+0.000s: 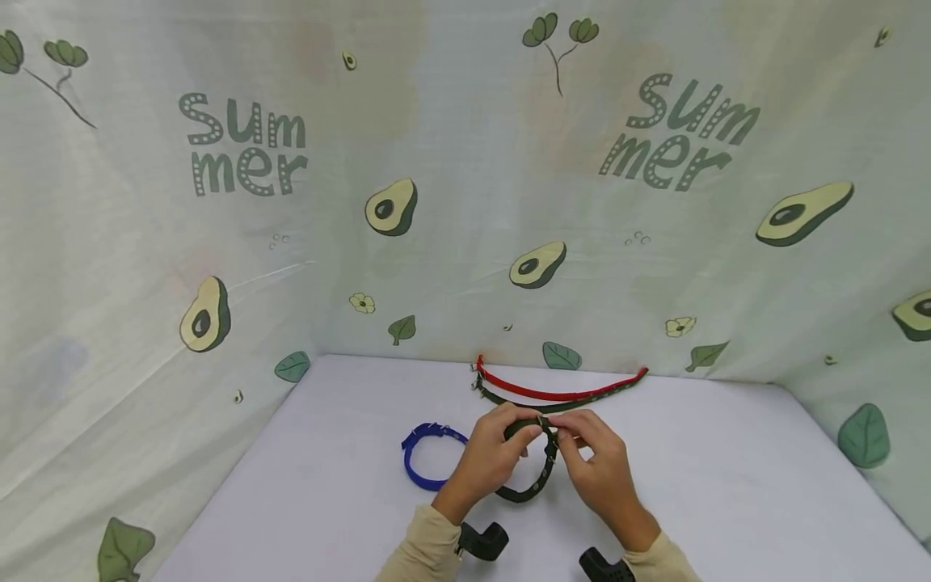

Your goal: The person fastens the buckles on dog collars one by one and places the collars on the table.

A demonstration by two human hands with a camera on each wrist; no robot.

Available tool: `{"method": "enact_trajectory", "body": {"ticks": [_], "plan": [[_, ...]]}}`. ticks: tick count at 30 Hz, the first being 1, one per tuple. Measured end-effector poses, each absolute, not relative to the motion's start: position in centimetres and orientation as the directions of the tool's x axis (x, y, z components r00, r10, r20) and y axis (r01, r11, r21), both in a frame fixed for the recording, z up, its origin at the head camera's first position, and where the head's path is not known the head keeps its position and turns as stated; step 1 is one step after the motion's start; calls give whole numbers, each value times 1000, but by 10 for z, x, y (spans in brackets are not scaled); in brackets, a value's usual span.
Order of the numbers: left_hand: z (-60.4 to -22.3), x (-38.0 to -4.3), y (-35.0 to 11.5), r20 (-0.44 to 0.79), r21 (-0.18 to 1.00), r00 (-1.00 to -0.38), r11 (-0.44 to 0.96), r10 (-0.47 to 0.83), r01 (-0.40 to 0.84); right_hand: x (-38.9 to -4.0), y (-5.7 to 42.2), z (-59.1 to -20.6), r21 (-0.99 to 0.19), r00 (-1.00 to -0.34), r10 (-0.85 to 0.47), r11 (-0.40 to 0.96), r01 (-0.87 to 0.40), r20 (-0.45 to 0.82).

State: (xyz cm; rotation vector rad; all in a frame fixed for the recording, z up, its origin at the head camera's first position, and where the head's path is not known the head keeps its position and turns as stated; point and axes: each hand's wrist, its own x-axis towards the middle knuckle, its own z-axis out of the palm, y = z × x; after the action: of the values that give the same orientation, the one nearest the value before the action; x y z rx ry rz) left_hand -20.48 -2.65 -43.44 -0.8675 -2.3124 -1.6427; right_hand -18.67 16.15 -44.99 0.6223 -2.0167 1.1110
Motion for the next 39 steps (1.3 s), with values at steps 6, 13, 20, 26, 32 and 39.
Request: {"method": "enact_trajectory", "body": {"ticks": [6,13,20,26,32,39], "plan": [[-431,-207,-25,463,804,-818,226,342,550,-187,161,-446,-515,-626,-54,516,-684,778],[-428,-205,-25,461,807,-826,234,325,543,-188,161,-447,-527,-630,-42,509,-681,775],[-428,-201,-24,431,843,-854,208,291,497,-185,161,-450,-534,-637,-27,519,-667,770],[-430,-200,-22,440,847,-857,194,269,495,-185,162,-452,-513,-623,-34,532,-673,782],[-429,-202,-21,471,821,-840,213,269,529,-187,162,-449,-530,-638,-34,524,-667,769],[-433,-200,-22,405,871,-880,187,248,454,-188,159,-454,-532,-634,-44,500,-683,772]]}}
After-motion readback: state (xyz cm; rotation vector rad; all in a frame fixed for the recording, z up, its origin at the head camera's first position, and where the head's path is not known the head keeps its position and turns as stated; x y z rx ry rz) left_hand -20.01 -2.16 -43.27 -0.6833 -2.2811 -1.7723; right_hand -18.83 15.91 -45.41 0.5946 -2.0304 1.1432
